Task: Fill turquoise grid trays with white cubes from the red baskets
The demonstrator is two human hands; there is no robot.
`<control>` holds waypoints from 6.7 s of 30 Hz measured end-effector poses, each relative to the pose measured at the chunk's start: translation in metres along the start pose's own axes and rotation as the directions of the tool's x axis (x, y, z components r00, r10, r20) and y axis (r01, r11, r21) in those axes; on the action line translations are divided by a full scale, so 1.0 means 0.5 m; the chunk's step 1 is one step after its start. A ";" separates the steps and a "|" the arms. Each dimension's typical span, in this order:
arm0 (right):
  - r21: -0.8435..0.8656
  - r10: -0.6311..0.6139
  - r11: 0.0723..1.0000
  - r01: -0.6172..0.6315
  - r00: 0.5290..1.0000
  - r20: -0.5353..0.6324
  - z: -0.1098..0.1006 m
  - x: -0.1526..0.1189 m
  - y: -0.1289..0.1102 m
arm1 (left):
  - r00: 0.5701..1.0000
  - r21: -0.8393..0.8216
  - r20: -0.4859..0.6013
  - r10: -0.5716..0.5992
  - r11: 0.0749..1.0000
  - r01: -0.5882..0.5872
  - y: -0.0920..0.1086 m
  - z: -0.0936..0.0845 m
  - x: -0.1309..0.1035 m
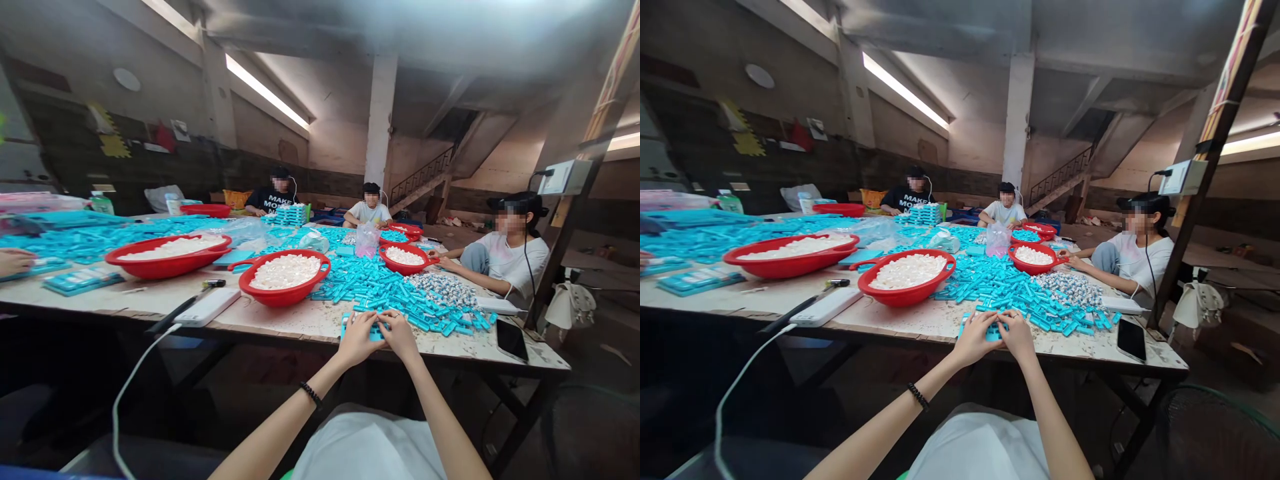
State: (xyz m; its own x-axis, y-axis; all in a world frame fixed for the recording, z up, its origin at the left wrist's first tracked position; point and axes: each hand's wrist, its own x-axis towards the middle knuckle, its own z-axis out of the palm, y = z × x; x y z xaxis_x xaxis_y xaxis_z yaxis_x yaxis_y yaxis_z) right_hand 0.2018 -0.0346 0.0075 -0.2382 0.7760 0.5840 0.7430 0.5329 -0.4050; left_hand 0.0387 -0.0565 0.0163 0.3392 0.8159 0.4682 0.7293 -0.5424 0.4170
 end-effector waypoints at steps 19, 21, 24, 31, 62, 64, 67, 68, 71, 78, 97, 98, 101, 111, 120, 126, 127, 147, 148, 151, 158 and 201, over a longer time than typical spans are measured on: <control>0.011 0.047 0.999 -0.047 0.999 0.027 -0.004 0.008 -0.009 | 0.987 0.189 0.113 0.117 0.972 -0.137 -0.025 0.016 -0.004; -0.003 0.055 0.998 -0.055 0.998 0.036 -0.008 0.007 -0.013 | 0.983 0.210 0.124 0.134 0.965 -0.158 -0.021 0.014 -0.006; -0.026 0.037 0.999 -0.035 0.998 0.058 -0.009 0.005 -0.014 | 0.980 0.229 0.130 0.151 0.957 -0.178 -0.013 0.011 -0.008; -0.167 -0.004 0.986 0.028 0.990 0.140 -0.006 0.004 -0.005 | 0.981 0.219 0.114 0.155 0.959 -0.177 -0.005 0.009 -0.009; -0.333 -0.046 0.929 0.158 0.946 0.321 -0.024 0.014 -0.045 | 0.976 0.228 0.134 0.169 0.954 -0.196 0.012 -0.013 -0.011; -0.344 -0.027 0.929 0.135 0.953 0.301 -0.019 0.001 -0.044 | 0.975 0.249 0.139 0.174 0.947 -0.205 0.008 -0.006 -0.012; -0.316 0.005 0.946 0.070 0.973 0.231 -0.006 -0.020 -0.037 | 0.970 0.269 0.154 0.189 0.937 -0.225 0.004 0.001 -0.012; -0.287 0.007 0.957 0.052 0.979 0.201 -0.001 -0.026 -0.033 | 0.968 0.276 0.160 0.195 0.932 -0.233 0.003 0.000 -0.011; -0.174 0.008 0.985 0.011 0.993 0.114 0.013 -0.037 -0.022 | 0.958 0.297 0.181 0.221 0.916 -0.268 0.005 -0.011 -0.004; -0.043 0.071 0.997 -0.071 0.997 -0.012 0.024 -0.037 -0.015 | 0.931 0.297 0.242 0.273 0.893 -0.339 0.005 -0.033 0.015; -0.096 0.070 0.992 -0.079 0.994 -0.087 0.036 -0.038 -0.014 | 0.883 0.261 0.325 0.339 0.865 -0.428 -0.013 -0.055 0.047; -0.096 0.075 0.992 -0.083 0.993 -0.089 0.035 -0.038 -0.015 | 0.884 0.257 0.324 0.338 0.868 -0.426 -0.013 -0.055 0.049; -0.097 0.075 0.992 -0.083 0.994 -0.081 0.031 -0.037 -0.017 | 0.883 0.262 0.336 0.328 0.868 -0.423 -0.007 -0.058 0.055; -0.214 -0.045 0.976 0.050 0.999 0.028 0.025 -0.024 -0.011 | 0.901 0.173 0.314 0.301 0.915 -0.365 -0.025 -0.065 0.055; -0.359 -0.028 0.924 0.133 0.959 0.283 -0.038 0.006 -0.060 | 0.898 0.170 0.348 0.267 0.925 -0.341 -0.057 -0.061 0.055; -0.110 0.013 0.994 0.011 0.976 0.218 -0.071 0.043 0.005 | 0.888 0.159 0.417 0.196 0.946 -0.283 -0.067 -0.060 0.048; -0.070 0.041 0.997 -0.028 0.982 0.185 -0.077 0.057 0.030 | 0.888 0.162 0.419 0.187 0.947 -0.276 -0.067 -0.058 0.045; -0.183 0.552 0.773 -0.607 0.787 -0.276 -0.186 0.156 0.316 | 0.917 0.156 0.346 0.200 0.951 -0.267 -0.030 -0.101 0.058; -0.165 0.536 0.789 -0.592 0.794 -0.287 -0.187 0.153 0.313 | 0.918 0.153 0.344 0.196 0.953 -0.261 -0.029 -0.111 0.064; -0.090 0.478 0.846 -0.525 0.823 -0.307 -0.177 0.149 0.288 | 0.921 0.158 0.360 0.148 0.963 -0.216 -0.036 -0.134 0.071; 0.398 0.211 0.910 -0.113 0.954 -0.212 -0.070 0.134 0.105 | 0.981 0.194 0.188 -0.049 0.981 0.012 -0.056 -0.127 0.033; 0.486 -0.021 0.873 -0.040 0.993 0.120 0.057 0.072 0.011 | 0.946 -0.450 -0.081 -0.314 0.858 0.247 -0.147 0.005 0.036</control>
State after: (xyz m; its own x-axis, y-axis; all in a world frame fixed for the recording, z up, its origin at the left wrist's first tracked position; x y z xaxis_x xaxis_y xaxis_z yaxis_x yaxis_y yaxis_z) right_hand 0.1794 0.0057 0.0064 -0.3273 0.7993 0.5040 0.3541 0.5982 -0.7188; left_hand -0.0070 -0.0016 -0.0079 0.0438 0.9261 0.3747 0.4423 -0.3543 0.8239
